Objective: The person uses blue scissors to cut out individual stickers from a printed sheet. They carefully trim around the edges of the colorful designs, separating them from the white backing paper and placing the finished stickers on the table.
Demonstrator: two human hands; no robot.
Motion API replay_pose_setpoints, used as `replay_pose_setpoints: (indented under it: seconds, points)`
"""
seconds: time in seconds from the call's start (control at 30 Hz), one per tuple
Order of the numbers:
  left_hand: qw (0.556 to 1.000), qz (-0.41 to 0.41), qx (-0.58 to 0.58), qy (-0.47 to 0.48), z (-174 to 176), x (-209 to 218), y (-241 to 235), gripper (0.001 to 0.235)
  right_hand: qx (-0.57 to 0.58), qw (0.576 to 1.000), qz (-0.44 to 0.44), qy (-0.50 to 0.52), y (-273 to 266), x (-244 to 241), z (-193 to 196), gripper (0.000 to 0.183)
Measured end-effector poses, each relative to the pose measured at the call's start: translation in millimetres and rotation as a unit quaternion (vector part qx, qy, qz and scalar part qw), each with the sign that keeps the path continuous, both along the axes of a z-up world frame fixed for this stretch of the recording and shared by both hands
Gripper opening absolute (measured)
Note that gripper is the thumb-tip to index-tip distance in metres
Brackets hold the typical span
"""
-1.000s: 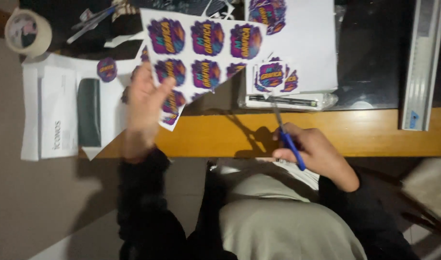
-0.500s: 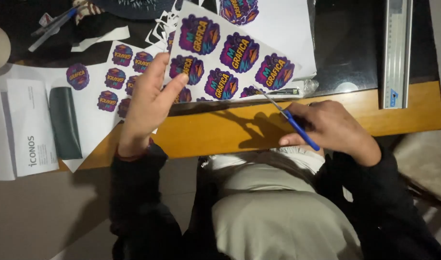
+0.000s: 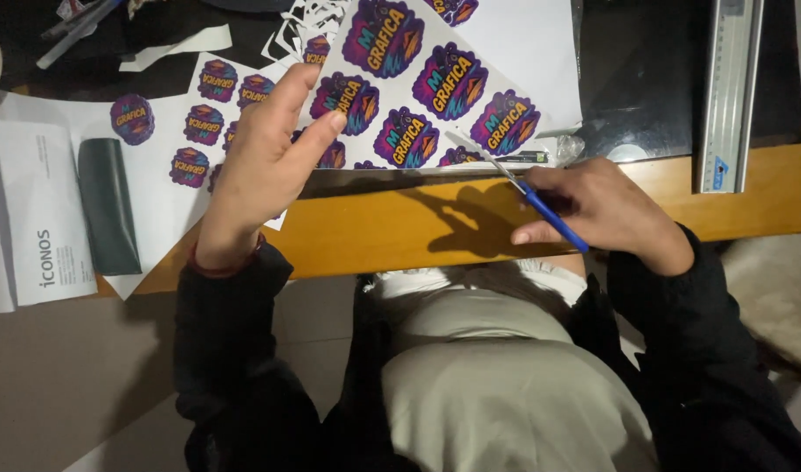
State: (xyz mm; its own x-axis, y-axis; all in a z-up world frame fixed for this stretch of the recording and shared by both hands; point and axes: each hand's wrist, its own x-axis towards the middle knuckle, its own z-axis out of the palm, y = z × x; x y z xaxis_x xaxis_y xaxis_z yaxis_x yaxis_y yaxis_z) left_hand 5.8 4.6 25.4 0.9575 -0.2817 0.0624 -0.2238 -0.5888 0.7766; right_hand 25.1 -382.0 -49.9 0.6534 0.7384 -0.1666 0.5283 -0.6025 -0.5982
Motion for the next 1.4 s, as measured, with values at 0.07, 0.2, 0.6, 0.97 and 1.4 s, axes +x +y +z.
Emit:
replay_pose_setpoints:
  seconds: [0.07, 0.2, 0.6, 0.97, 1.4]
  points:
    - [1.0, -0.01, -0.022, -0.012, -0.9, 0.5, 0.6, 0.032, 0.061, 0.998, -0.003, 0.029, 0.2, 0.8, 0.7, 0.051]
    - [0.999, -0.02, -0.024, -0.019, -1.8, 1.5, 2.1, 0.032, 0.086, 0.996, 0.012, 0.026, -2.9, 1.8, 0.6, 0.049]
    - [0.997, -0.012, 0.052, 0.054, 1.3, -0.6, -7.0, 0.045, 0.01, 0.999, 0.027, 0.036, -0.7, 11.8, 11.5, 0.058]
    - [0.996, -0.021, 0.059, 0.061, -11.9, 3.4, -13.4, 0.048, 0.016, 0.999, 0.004, 0.046, -4.1, 13.2, 0.5, 0.048]
    - [0.994, -0.03, 0.054, 0.087, -8.3, -2.1, -19.2, 0.052, 0.056, 0.998, 0.029, 0.002, 2.8, 17.5, 8.3, 0.045]
